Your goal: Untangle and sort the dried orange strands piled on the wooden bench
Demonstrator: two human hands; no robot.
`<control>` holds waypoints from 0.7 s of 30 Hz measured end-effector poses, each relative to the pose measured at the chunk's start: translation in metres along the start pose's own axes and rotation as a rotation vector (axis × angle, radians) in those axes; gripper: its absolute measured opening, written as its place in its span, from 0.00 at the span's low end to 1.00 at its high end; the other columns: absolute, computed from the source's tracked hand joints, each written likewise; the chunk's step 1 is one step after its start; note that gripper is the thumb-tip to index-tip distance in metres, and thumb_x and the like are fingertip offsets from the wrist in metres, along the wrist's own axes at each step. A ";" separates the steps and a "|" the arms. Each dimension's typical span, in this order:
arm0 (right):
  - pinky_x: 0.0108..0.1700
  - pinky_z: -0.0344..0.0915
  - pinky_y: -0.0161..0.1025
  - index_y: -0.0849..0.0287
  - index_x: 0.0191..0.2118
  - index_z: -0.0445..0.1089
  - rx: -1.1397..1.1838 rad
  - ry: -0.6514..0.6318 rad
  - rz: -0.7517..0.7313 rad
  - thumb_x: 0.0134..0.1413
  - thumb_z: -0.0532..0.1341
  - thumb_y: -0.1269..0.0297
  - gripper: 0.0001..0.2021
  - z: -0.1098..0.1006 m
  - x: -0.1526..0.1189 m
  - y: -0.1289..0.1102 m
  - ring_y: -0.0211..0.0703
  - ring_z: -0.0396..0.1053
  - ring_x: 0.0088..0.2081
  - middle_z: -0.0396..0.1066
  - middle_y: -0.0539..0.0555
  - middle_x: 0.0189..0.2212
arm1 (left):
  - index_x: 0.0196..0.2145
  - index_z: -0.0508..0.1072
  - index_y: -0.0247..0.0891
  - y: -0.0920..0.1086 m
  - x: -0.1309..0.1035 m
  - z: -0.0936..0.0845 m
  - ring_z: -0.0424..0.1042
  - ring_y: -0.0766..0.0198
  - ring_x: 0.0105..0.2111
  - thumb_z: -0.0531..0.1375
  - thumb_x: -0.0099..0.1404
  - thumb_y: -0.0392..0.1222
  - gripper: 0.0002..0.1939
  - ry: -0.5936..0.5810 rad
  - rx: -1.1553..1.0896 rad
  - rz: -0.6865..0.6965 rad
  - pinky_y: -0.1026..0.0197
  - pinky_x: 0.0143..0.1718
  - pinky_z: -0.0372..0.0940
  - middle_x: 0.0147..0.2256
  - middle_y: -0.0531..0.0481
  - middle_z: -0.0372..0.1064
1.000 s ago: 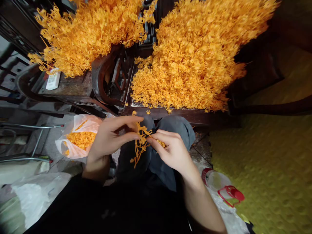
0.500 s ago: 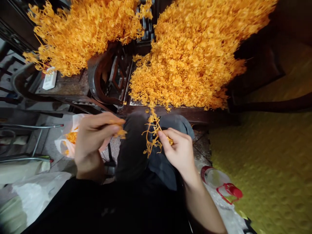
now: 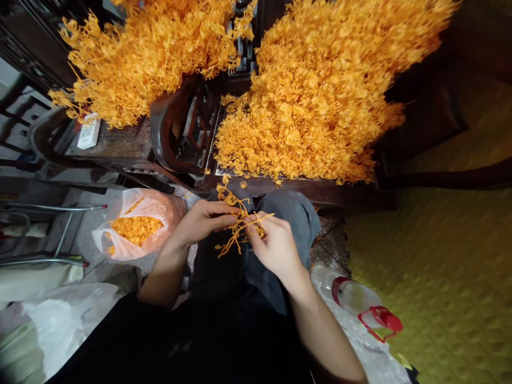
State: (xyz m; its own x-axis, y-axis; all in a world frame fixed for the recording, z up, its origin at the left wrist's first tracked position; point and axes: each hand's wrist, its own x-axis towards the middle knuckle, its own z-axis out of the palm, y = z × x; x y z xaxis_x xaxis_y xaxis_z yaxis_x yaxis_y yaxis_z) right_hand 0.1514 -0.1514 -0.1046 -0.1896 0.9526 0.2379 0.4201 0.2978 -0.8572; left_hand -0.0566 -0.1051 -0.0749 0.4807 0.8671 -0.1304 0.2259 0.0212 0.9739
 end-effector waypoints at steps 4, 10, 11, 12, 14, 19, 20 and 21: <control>0.35 0.63 0.38 0.57 0.33 0.73 -0.022 -0.066 -0.015 0.68 0.57 0.67 0.11 0.004 0.003 0.000 0.42 0.71 0.31 0.76 0.54 0.30 | 0.45 0.85 0.40 0.000 0.002 -0.001 0.76 0.65 0.32 0.66 0.69 0.44 0.11 0.008 0.107 0.081 0.62 0.35 0.71 0.37 0.46 0.82; 0.32 0.56 0.38 0.58 0.29 0.66 -0.276 -0.158 -0.027 0.63 0.56 0.73 0.10 0.007 0.005 -0.001 0.41 0.68 0.28 0.67 0.52 0.26 | 0.41 0.85 0.39 -0.006 0.004 0.003 0.77 0.63 0.35 0.65 0.70 0.45 0.09 -0.061 0.195 0.066 0.62 0.38 0.69 0.37 0.49 0.82; 0.32 0.55 0.39 0.58 0.29 0.66 -0.315 -0.165 -0.011 0.63 0.56 0.73 0.10 0.007 0.004 -0.003 0.41 0.68 0.28 0.68 0.52 0.27 | 0.40 0.85 0.39 -0.005 0.004 0.003 0.77 0.62 0.35 0.65 0.69 0.44 0.10 -0.043 0.192 0.054 0.62 0.38 0.69 0.37 0.48 0.82; 0.32 0.55 0.39 0.58 0.29 0.67 -0.339 -0.165 0.004 0.63 0.57 0.72 0.10 0.007 0.003 -0.005 0.41 0.68 0.28 0.68 0.52 0.27 | 0.40 0.85 0.38 -0.005 0.004 0.003 0.78 0.62 0.35 0.65 0.69 0.44 0.10 -0.024 0.194 0.048 0.62 0.38 0.69 0.37 0.48 0.82; 0.32 0.54 0.39 0.58 0.28 0.67 -0.339 -0.154 0.026 0.66 0.57 0.69 0.12 0.005 0.000 -0.010 0.39 0.67 0.26 0.68 0.52 0.26 | 0.38 0.85 0.37 -0.002 0.002 0.002 0.77 0.63 0.34 0.64 0.69 0.43 0.10 0.017 0.220 0.056 0.63 0.36 0.67 0.35 0.48 0.81; 0.32 0.54 0.38 0.59 0.30 0.69 -0.246 -0.083 0.019 0.71 0.57 0.64 0.15 -0.006 -0.006 -0.020 0.37 0.65 0.26 0.66 0.51 0.25 | 0.31 0.83 0.37 0.005 -0.003 -0.003 0.71 0.66 0.28 0.62 0.70 0.42 0.13 0.117 0.405 0.126 0.63 0.31 0.61 0.27 0.50 0.75; 0.32 0.54 0.38 0.59 0.29 0.69 -0.230 -0.054 0.009 0.71 0.57 0.64 0.15 -0.008 -0.007 -0.020 0.37 0.65 0.25 0.65 0.50 0.24 | 0.31 0.83 0.38 0.005 -0.003 -0.004 0.70 0.67 0.27 0.62 0.71 0.41 0.13 0.138 0.440 0.136 0.63 0.31 0.61 0.27 0.51 0.74; 0.31 0.55 0.38 0.59 0.29 0.69 -0.217 -0.019 0.000 0.71 0.58 0.65 0.15 -0.011 -0.007 -0.021 0.36 0.64 0.25 0.64 0.50 0.24 | 0.31 0.83 0.38 0.005 -0.004 -0.005 0.70 0.67 0.27 0.62 0.71 0.41 0.12 0.154 0.461 0.140 0.63 0.31 0.61 0.27 0.51 0.73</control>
State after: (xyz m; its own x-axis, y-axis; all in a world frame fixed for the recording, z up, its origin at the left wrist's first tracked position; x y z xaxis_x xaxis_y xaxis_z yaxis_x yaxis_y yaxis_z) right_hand 0.1532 -0.1632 -0.0835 -0.2052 0.9519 0.2277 0.6013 0.3062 -0.7381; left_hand -0.0618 -0.1057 -0.0688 0.4101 0.9102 0.0581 0.5356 -0.2919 0.7924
